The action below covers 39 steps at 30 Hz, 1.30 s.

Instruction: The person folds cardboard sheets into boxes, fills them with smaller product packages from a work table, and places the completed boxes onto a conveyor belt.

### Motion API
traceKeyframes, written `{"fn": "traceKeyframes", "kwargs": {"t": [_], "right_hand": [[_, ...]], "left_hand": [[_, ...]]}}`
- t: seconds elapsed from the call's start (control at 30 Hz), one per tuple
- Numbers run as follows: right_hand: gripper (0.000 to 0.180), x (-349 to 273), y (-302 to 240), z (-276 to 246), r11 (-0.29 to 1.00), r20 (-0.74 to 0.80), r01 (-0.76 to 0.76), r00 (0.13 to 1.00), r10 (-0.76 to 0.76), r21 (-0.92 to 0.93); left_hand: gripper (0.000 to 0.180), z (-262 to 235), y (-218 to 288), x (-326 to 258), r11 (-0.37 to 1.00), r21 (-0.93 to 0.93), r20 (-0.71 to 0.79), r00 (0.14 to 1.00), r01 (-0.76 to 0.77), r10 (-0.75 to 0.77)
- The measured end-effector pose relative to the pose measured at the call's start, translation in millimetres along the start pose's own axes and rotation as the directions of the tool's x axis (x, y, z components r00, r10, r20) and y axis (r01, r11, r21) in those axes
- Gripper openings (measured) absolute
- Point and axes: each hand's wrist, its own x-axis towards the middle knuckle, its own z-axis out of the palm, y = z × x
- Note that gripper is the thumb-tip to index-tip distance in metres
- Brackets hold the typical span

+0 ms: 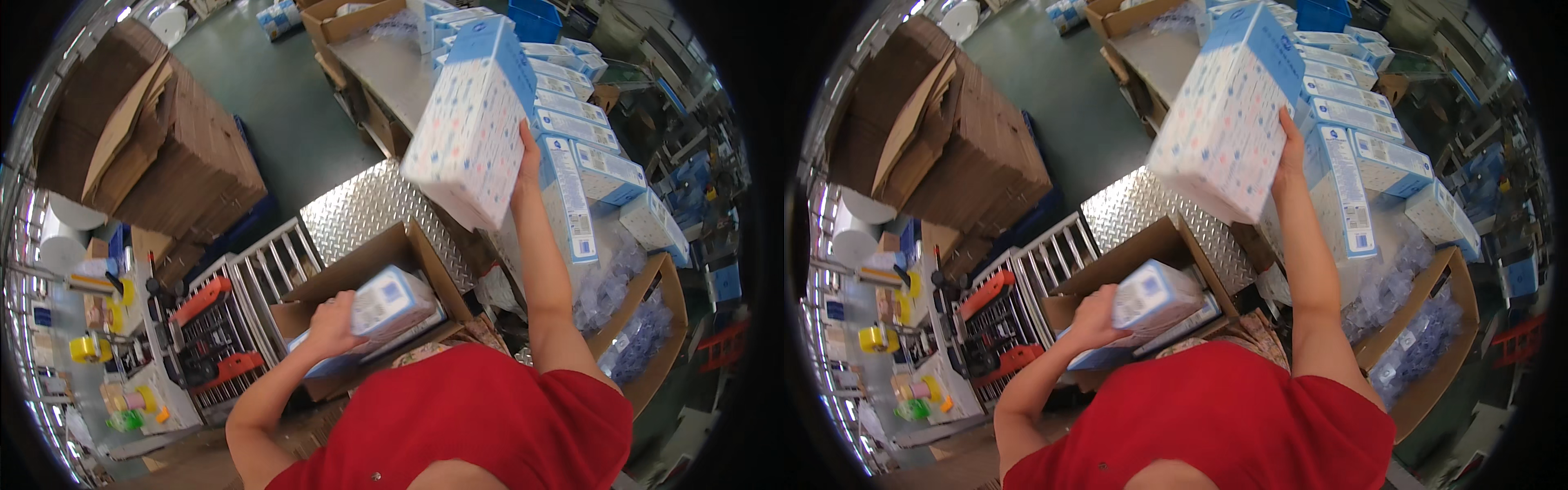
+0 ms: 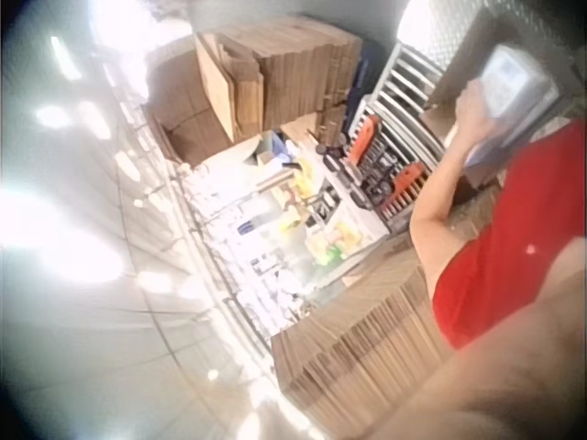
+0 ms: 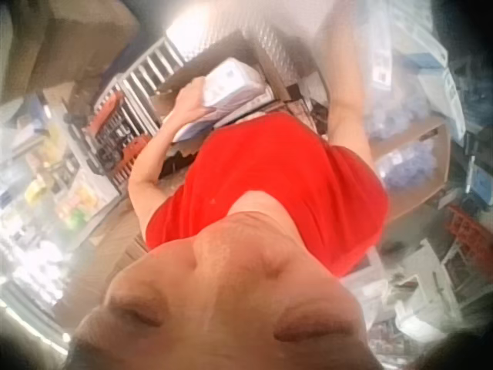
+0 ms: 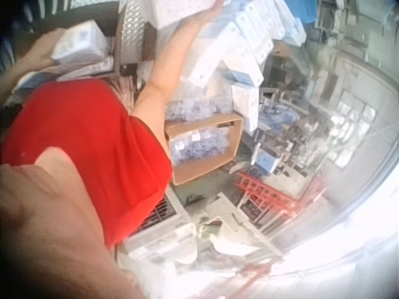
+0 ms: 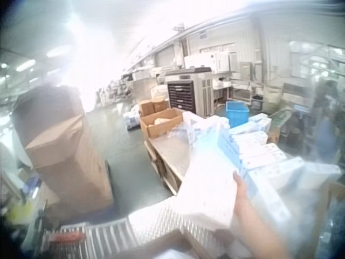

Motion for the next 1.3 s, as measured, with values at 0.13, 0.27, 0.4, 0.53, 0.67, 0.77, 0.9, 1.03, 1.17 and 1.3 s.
{"fn": "traceKeyframes", "kwargs": {"t": [0.13,0.27,0.4,0.53,0.67,0.77,0.9,1.03,1.17,1.3], "right_hand": [[0.058,-4.6,31.1,43.2,0.994,0.095,-0.082,0.993,0.075,0.069],[0.059,-23.5,42.3,69.4,0.954,0.488,-0.217,0.868,0.092,0.207],[0.055,-59.1,56.6,98.4,0.976,0.076,-0.188,0.978,0.197,-0.106],[0.063,-110.0,84.7,93.1,0.432,0.471,0.375,0.871,0.137,-0.82],[0.094,-136.3,139.3,83.3,-0.081,0.508,0.845,0.392,0.767,-0.529],[0.082,-132.6,220.7,23.3,-0.09,0.551,0.952,0.244,0.798,-0.291],[0.066,-141.1,324.9,-70.0,-0.248,0.467,0.942,0.329,0.821,-0.228],[0.048,-143.7,323.2,-74.6,-0.356,0.18,0.872,0.431,0.885,-0.337],[0.057,-123.3,296.9,-49.0,-0.493,-0.342,0.774,0.373,0.862,-0.398],[0.052,-117.4,337.9,-106.0,-0.502,-0.494,0.723,0.254,0.832,-0.474]], "left_hand": [[0.081,134.4,-12.2,24.1,0.986,0.121,0.057,0.993,-0.111,0.105],[0.069,179.7,-40.5,77.0,0.981,-0.169,0.37,0.916,-0.096,0.154],[0.071,181.3,-73.8,113.2,0.931,-0.342,0.387,0.922,0.129,0.014],[0.069,179.8,-66.7,103.2,0.943,-0.128,0.099,0.95,0.308,-0.297],[0.064,182.6,-66.8,75.6,0.926,-0.227,-0.039,0.947,0.301,-0.318],[0.062,216.7,-81.6,72.9,0.948,-0.156,0.104,0.959,0.277,-0.263],[0.058,273.1,-97.1,102.1,0.989,-0.128,0.338,0.941,0.074,-0.026],[0.054,171.8,-62.1,89.8,1.0,-0.002,0.565,0.825,0.028,-0.022],[0.067,113.2,-72.0,68.6,0.982,0.142,0.392,0.904,0.127,-0.173],[0.113,210.5,-122.3,89.1,0.873,0.388,0.549,0.687,0.295,-0.477]]}}
